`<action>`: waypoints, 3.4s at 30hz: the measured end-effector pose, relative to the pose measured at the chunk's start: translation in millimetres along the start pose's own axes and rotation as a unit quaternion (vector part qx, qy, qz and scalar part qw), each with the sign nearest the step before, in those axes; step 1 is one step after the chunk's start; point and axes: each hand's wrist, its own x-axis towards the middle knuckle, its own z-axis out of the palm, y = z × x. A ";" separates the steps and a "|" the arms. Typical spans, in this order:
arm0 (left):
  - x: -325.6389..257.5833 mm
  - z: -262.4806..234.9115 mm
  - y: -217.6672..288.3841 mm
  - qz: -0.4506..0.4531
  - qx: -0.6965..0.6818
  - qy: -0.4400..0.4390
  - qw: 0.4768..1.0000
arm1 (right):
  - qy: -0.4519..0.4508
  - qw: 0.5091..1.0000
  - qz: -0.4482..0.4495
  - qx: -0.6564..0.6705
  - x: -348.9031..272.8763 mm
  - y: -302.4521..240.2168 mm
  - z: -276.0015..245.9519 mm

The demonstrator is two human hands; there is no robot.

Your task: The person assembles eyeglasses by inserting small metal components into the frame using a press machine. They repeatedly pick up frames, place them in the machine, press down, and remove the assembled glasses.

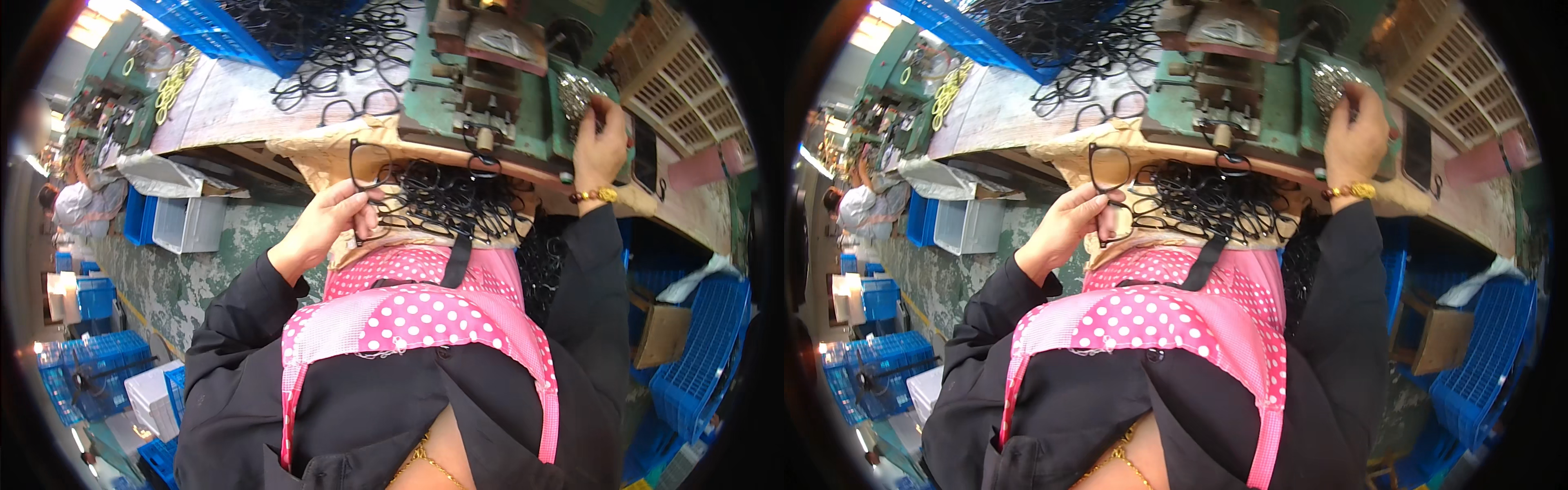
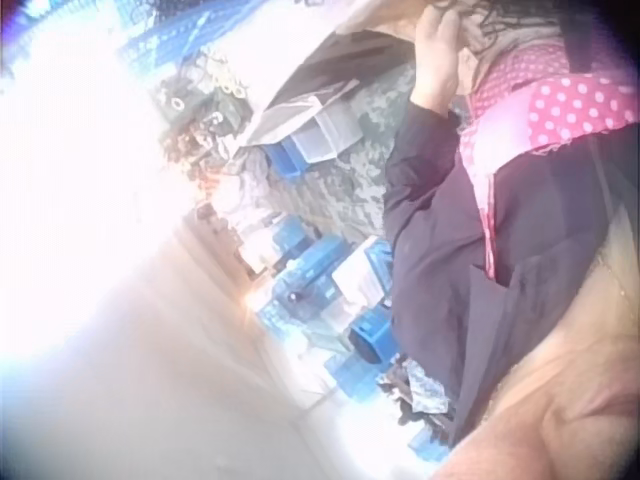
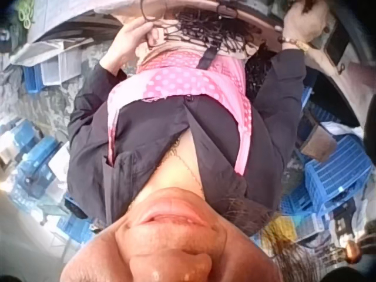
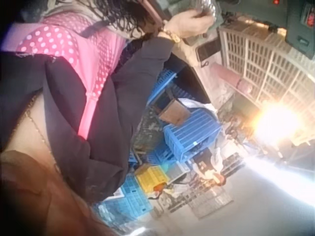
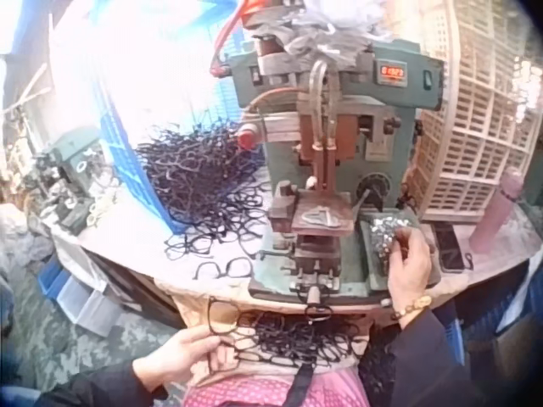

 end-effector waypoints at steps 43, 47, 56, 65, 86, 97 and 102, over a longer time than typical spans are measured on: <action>89.3 97.5 -79.6 0.266 0.665 -0.135 0.685 | -0.015 0.996 -0.038 -0.083 -0.7 10.0 3.5; 82.5 90.5 -79.2 0.312 0.623 -0.124 0.706 | -0.008 0.996 -0.048 -0.071 -0.8 10.6 4.1; 83.1 95.5 -77.2 0.282 0.648 -0.130 0.695 | 0.007 0.997 -0.059 -0.049 -0.8 10.5 3.9; 46.9 72.8 -41.6 0.397 0.638 -0.082 0.654 | 0.004 0.997 -0.051 -0.051 -1.2 9.5 3.6; 4.6 7.2 -33.8 0.168 -0.121 0.200 0.958 | -0.009 0.998 -0.056 -0.032 -0.3 13.7 2.6; 7.5 -10.9 -57.2 -0.023 -0.162 0.248 0.955 | -0.019 0.998 -0.036 -0.039 -0.8 15.0 2.5; 11.7 -20.8 -73.1 -0.065 -0.186 0.272 0.942 | -0.019 0.998 -0.042 -0.031 -1.1 16.8 3.7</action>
